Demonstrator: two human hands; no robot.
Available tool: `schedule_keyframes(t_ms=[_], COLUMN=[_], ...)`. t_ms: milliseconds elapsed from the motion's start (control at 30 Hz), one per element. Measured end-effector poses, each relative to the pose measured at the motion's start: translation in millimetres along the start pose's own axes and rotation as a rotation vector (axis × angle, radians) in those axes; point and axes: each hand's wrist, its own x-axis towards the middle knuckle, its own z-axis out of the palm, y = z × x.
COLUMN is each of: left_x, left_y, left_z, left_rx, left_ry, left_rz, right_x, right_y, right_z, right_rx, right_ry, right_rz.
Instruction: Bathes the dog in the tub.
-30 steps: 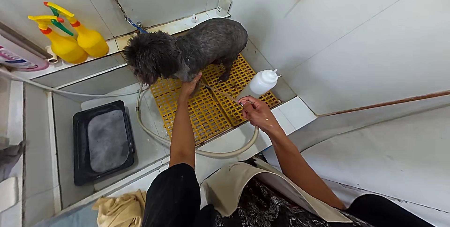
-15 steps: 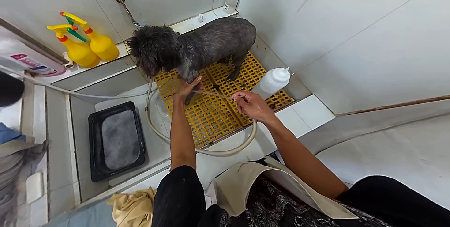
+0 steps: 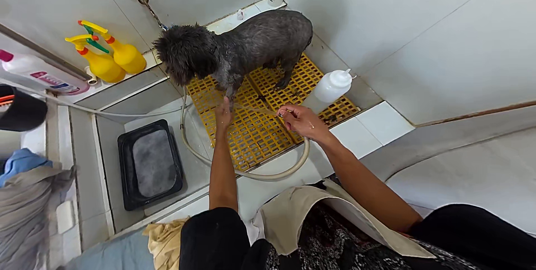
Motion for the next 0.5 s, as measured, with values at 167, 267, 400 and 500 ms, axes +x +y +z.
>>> schedule_keyframes(t_ms=[167, 267, 400, 500], left_x=[16, 40, 62, 77], left_y=[51, 86, 91, 99], left_z=[-11, -22, -31, -30], left_rx=[0.261, 0.305, -0.175, -0.002], left_ry=[-0.037, -0.165, -0.458, -0.461], left_rz=[0.273, 0.276, -0.046, -0.137], right_x=[-7, -9, -11, -11], right_y=[5, 5, 3, 4], right_z=[3, 2, 0, -3], right_rx=[0.206, 0.292, 0.346, 0.355], right_ry=[0.147, 0.179, 0.149, 0.143], right_rz=[0.017, -0.006, 0.022, 0.004])
